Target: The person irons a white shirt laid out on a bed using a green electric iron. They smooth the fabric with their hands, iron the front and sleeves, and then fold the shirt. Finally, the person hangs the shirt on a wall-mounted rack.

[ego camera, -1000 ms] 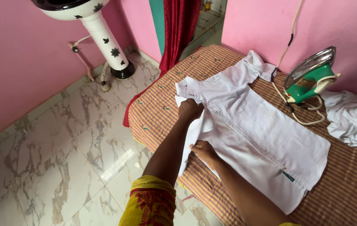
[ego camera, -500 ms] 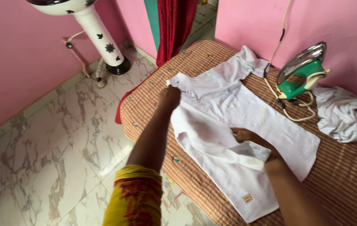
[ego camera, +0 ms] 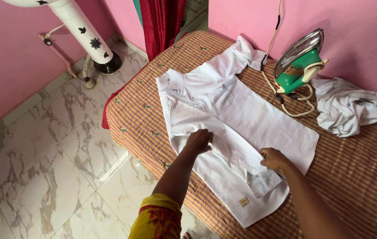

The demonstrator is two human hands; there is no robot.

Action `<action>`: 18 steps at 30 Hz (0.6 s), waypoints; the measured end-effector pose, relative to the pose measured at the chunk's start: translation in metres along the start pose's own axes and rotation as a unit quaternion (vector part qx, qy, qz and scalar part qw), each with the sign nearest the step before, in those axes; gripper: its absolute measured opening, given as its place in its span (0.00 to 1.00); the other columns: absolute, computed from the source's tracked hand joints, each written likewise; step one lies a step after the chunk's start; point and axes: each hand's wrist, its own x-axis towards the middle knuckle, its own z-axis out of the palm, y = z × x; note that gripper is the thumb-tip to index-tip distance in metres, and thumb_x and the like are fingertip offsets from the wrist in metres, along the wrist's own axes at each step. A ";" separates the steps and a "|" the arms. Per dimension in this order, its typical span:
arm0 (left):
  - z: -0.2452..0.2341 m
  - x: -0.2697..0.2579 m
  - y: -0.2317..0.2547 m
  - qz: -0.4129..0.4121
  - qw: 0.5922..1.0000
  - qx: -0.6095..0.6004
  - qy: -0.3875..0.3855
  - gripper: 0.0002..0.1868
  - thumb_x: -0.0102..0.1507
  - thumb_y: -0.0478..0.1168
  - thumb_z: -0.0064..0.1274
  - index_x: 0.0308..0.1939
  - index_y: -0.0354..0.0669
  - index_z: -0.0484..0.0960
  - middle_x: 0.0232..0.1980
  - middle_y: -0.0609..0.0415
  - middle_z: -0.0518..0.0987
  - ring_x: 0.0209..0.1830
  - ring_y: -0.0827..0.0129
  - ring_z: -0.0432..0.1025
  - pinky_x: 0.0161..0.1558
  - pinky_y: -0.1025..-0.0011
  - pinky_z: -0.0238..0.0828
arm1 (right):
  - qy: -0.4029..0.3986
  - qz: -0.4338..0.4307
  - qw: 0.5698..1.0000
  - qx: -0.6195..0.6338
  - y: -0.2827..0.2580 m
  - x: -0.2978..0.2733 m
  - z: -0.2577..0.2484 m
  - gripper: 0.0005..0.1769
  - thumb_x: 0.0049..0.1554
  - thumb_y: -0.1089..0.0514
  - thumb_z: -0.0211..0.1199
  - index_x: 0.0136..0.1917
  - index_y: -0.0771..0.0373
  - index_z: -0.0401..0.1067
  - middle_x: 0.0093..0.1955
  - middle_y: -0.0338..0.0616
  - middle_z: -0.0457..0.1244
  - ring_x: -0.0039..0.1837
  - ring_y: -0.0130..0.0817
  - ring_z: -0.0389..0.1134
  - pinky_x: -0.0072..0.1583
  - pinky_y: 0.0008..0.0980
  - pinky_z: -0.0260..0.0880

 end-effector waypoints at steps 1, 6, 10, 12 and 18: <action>0.004 -0.009 -0.004 -0.001 1.000 -0.012 0.025 0.19 0.51 0.43 0.68 0.42 0.49 0.78 0.47 0.53 0.78 0.53 0.55 0.74 0.48 0.57 0.75 | 0.018 0.013 1.000 0.011 -0.005 -0.002 -0.003 0.20 0.51 0.63 0.62 0.59 0.62 0.76 0.52 0.52 0.73 0.52 0.40 0.75 0.52 0.39 0.75; 0.015 -0.021 -0.015 -0.050 0.988 0.105 0.103 0.23 0.56 0.28 0.54 0.55 0.41 0.72 0.55 0.46 0.73 0.56 0.51 0.72 0.47 0.56 0.76 | 0.076 -0.005 0.997 -0.028 -0.012 -0.008 -0.045 0.20 0.55 0.60 0.53 0.58 0.61 0.79 0.51 0.55 0.72 0.53 0.49 0.76 0.56 0.44 0.74; 0.015 -0.021 -0.006 -0.089 0.981 0.160 0.070 0.15 0.64 0.33 0.48 0.55 0.42 0.71 0.53 0.48 0.74 0.56 0.54 0.73 0.48 0.57 0.76 | 0.066 0.040 0.982 -0.174 0.004 0.001 -0.069 0.26 0.53 0.57 0.58 0.65 0.46 0.75 0.62 0.47 0.70 0.63 0.47 0.72 0.64 0.45 0.71; 0.010 -0.026 -0.003 -0.084 0.970 0.220 0.059 0.11 0.67 0.36 0.47 0.55 0.45 0.71 0.52 0.52 0.75 0.58 0.59 0.73 0.48 0.56 0.75 | 0.084 0.046 0.973 -0.209 0.018 0.006 -0.074 0.28 0.53 0.55 0.61 0.68 0.44 0.71 0.65 0.45 0.69 0.66 0.47 0.71 0.65 0.47 0.71; 0.003 -0.024 -0.008 -0.112 0.951 0.288 -0.005 0.16 0.67 0.42 0.47 0.59 0.49 0.71 0.52 0.56 0.75 0.56 0.62 0.74 0.46 0.58 0.73 | 0.134 0.076 0.975 -0.157 0.025 0.002 -0.061 0.33 0.56 0.48 0.64 0.73 0.47 0.63 0.63 0.49 0.69 0.65 0.51 0.69 0.64 0.49 0.69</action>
